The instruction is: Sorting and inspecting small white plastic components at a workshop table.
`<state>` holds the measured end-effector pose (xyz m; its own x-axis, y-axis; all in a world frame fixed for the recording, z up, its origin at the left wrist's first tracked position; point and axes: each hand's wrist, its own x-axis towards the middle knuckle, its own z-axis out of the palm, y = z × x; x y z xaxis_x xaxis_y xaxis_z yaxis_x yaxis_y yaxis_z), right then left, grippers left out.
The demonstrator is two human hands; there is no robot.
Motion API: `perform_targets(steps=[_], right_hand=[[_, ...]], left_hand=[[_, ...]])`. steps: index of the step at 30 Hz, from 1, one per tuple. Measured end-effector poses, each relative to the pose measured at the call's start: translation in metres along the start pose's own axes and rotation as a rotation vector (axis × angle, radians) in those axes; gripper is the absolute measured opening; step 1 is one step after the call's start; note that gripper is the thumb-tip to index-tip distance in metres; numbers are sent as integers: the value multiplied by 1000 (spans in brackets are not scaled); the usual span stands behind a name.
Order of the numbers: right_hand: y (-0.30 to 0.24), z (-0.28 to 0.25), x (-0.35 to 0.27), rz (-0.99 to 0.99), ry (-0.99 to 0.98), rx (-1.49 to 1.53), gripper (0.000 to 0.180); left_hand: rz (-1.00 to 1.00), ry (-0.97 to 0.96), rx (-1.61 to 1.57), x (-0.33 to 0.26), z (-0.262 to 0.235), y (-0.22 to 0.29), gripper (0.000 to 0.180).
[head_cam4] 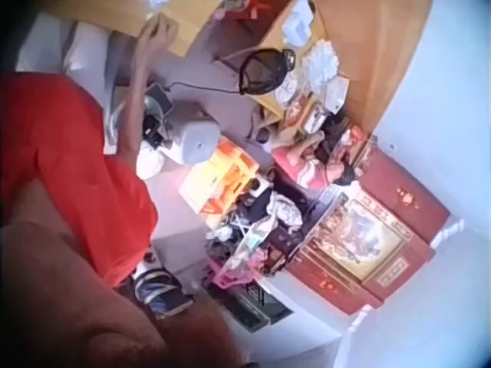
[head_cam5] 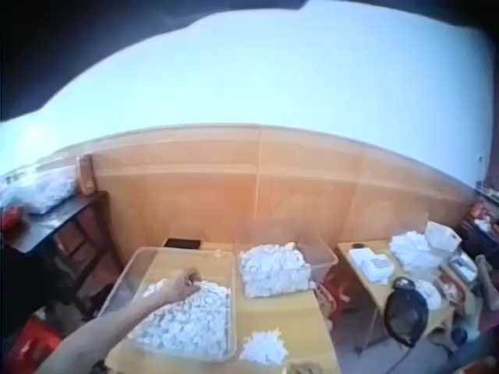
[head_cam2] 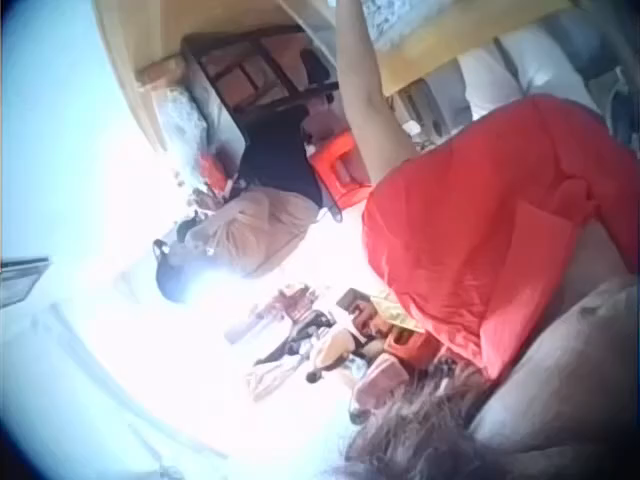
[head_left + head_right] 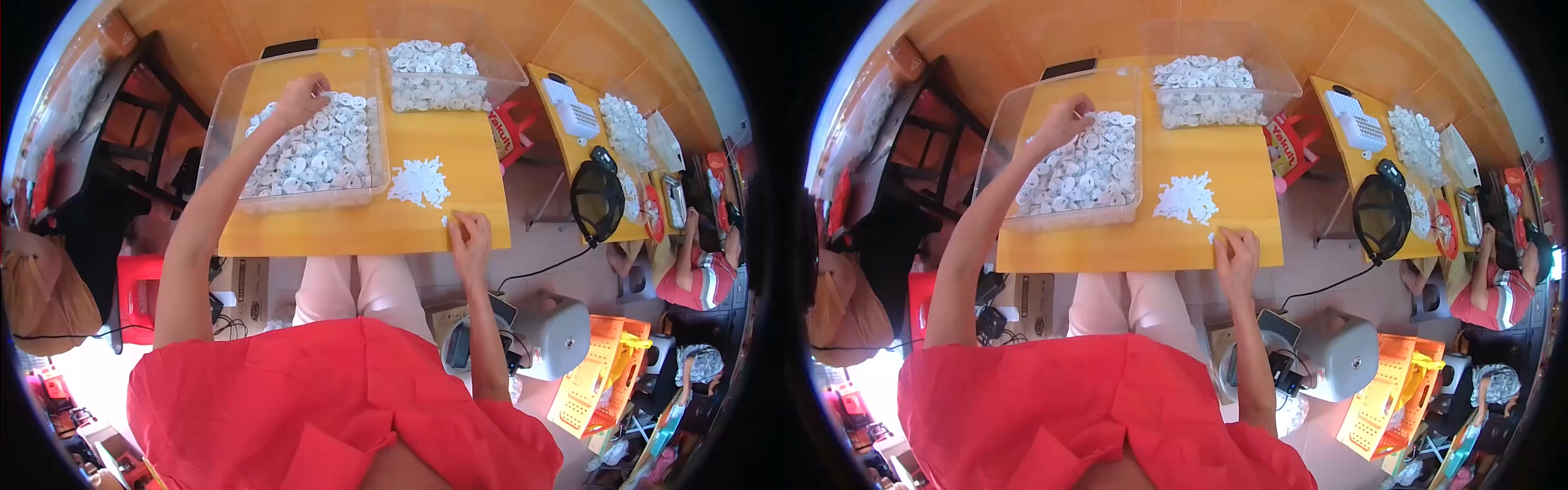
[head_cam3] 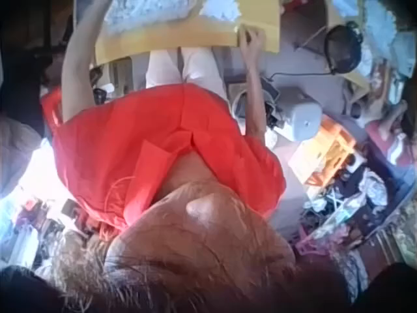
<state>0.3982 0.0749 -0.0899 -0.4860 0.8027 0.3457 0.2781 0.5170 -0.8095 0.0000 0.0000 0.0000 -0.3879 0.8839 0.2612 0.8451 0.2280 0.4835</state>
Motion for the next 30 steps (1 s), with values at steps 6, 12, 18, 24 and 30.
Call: perform_targets(steps=[6,12,18,24,30], right_hand=[[-5,11,6,-150,-38,-213,22],[2,8,17,-189,-123,-265,9],[12,15,33,42,-235,5,6],[15,17,48,252,-250,357,2],[6,22,53,344,-287,445,4]], left_hand=[[-236,27,-798,-75,-68,80,25],[-293,72,-1139,-180,-75,126,24],[-505,35,-1376,-245,-21,123,22],[-539,-68,-1444,-260,3,136,22],[-522,-91,-1455,-259,10,144,21]])
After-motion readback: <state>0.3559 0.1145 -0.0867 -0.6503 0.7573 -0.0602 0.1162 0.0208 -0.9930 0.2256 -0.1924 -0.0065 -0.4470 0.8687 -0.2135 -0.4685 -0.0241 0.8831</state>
